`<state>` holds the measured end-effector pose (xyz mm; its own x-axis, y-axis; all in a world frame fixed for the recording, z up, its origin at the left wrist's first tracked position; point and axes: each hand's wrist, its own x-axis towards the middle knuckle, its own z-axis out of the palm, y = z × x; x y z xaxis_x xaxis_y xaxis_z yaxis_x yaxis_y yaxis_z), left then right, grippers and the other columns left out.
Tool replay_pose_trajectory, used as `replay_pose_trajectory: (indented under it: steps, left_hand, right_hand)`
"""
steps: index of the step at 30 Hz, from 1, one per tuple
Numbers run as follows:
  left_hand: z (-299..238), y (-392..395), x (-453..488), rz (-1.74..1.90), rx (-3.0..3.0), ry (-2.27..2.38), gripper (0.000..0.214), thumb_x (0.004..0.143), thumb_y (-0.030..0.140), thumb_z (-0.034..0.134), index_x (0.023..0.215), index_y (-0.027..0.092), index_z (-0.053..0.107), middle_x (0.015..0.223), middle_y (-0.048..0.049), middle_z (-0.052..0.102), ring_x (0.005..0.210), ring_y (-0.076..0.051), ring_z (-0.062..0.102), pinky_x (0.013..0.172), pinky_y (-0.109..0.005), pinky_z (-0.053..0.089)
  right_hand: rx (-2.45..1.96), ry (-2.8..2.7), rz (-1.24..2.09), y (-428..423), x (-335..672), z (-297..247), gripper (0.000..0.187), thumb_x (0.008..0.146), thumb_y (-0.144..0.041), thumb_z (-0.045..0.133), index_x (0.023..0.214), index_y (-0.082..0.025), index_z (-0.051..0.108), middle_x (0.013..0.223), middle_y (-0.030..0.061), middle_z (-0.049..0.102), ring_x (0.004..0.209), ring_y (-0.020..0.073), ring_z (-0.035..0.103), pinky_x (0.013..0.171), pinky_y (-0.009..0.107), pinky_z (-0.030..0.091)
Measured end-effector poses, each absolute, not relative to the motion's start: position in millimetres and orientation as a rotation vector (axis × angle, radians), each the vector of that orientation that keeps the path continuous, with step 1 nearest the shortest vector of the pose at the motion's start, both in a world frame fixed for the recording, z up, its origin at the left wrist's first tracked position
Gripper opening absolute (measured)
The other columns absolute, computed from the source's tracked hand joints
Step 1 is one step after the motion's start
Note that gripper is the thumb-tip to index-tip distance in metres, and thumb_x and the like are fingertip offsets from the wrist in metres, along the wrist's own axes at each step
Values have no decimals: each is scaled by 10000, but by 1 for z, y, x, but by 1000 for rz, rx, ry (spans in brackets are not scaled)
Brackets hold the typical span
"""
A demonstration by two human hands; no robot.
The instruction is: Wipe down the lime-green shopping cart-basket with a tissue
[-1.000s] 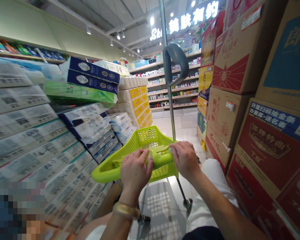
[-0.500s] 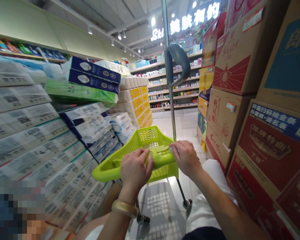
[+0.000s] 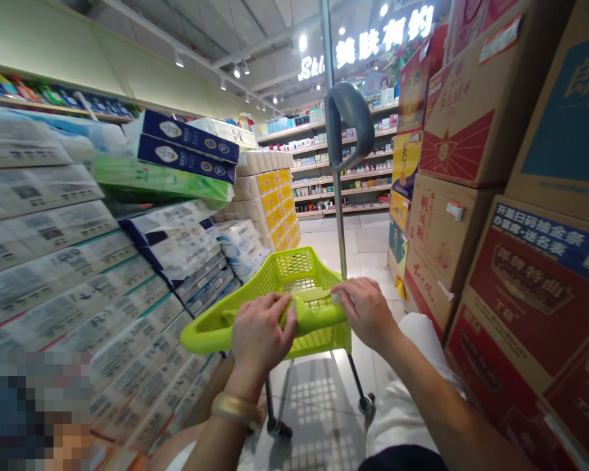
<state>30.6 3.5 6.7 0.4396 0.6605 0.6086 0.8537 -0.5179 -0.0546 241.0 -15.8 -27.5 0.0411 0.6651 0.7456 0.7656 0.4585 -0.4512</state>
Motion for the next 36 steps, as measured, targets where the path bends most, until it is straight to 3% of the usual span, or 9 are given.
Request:
replay_pose_trajectory:
  steps: [24,32,36]
  left_hand:
    - [9,35,-33,-898,-2587,-1100,440,931,349,324,1038,282,745,1003,-29,742,917,-204,662,801,-345,489]
    - [27,26,-24,-751,-2371,-1179,316,871,310,469,1029,254,736,1045,-39,754,1128,-298,594,1054,-546,357]
    - [30,6,12,-870,-2521,-1272,374,918,363,416,1104,210,702,1069,-69,738,1012,-235,650,925,-411,488]
  right_hand:
    - [-954,-1609,267,-23,224,-43,277,991,-277,406,892,-228,660,855,17,691,863,164,629,834,297,464]
    - [-899,-1509,304,-16,216,-52,283,992,-302,409,909,-224,668,881,30,682,884,171,622,849,318,450]
    - [-904,-1424,363,-12,206,-57,278,991,-328,421,921,-222,669,888,37,674,887,175,619,836,313,461]
